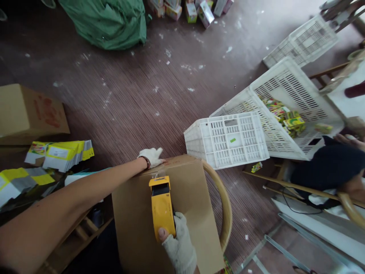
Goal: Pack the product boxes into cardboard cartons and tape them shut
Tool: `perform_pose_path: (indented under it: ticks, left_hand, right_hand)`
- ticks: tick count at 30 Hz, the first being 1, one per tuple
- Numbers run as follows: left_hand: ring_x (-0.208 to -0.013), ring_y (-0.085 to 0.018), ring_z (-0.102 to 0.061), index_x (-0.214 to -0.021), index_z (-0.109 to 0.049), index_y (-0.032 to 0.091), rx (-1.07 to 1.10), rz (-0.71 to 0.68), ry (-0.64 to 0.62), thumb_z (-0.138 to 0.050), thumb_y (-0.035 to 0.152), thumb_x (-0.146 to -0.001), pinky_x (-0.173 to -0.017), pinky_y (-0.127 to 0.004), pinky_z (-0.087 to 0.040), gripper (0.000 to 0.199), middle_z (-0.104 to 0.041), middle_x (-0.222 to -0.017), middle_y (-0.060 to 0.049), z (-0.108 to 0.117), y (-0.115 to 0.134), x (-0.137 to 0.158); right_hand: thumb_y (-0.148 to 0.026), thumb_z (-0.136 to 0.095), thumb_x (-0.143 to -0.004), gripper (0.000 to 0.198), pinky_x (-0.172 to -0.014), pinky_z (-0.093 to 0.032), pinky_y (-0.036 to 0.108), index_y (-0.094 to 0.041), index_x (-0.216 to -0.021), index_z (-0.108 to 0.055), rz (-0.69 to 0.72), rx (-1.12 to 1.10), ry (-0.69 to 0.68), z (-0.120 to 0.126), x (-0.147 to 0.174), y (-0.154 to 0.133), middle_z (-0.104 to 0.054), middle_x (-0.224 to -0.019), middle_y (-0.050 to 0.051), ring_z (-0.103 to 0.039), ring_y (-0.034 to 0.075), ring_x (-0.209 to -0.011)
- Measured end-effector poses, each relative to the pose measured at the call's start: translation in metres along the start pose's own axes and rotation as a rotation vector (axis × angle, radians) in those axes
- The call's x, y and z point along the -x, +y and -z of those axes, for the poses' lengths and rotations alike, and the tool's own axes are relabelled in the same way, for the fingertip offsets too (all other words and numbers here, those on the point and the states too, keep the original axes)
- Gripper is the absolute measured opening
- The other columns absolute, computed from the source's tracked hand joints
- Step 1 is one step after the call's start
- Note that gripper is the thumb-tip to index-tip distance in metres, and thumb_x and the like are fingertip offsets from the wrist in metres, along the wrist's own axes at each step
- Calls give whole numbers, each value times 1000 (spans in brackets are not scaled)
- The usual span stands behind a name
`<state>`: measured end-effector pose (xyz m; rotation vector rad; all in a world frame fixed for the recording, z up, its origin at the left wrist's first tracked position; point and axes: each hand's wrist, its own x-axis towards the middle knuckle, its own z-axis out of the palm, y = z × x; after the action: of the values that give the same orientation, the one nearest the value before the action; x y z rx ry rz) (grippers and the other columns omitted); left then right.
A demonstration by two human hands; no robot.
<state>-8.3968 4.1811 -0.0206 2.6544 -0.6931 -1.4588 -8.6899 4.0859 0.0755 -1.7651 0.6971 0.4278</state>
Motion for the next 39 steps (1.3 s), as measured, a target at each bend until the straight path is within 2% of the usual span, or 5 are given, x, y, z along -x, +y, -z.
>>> perform_pose_path:
  ticks: [7,15,20,24,39]
  left_hand:
    - [-119,-17,-58,-132,-57,28,306,-147,-6,-15,56,-98,-101,-26,-43,61,-62,-131,-2,4,-3,52]
    - [-131,-24,-48,-138,-52,20,383,-147,-24,-15,68,-92,-110,-33,-36,76,-53,-140,-7,0,14,71]
    - [-148,-22,-12,-151,-27,14,106,-372,274,-27,44,-97,-121,-42,-4,62,-23,-158,-7,-4,21,86]
    - [-148,-23,-15,-150,-33,18,-267,-735,371,-33,44,-96,-121,-45,1,59,-27,-157,-6,-25,28,98]
    - [-148,-30,-10,-150,-30,10,-547,-682,546,-33,52,-90,-119,-53,1,73,-17,-159,-14,-48,32,83]
  right_hand:
    - [-71,-54,-78,57,-61,-51,29,-15,-86,-65,-80,-54,31,-8,-10,-17,-62,-77,8,-57,20,-70]
    - [-65,-55,-76,53,-54,-43,24,-13,-79,-65,-142,-287,-36,-14,0,-41,-60,-69,5,-49,14,-61]
    - [-60,-55,-77,48,-52,-40,23,-13,-75,-66,-130,-211,5,-18,32,-15,-60,-66,5,-49,14,-61]
    - [-57,-53,-79,46,-54,-40,23,-14,-74,-67,-93,-89,35,-19,58,9,-60,-65,4,-50,15,-62]
    - [-55,-55,-74,41,-72,-42,32,-16,-63,-63,-157,90,165,-19,200,122,-52,-71,4,-51,22,-81]
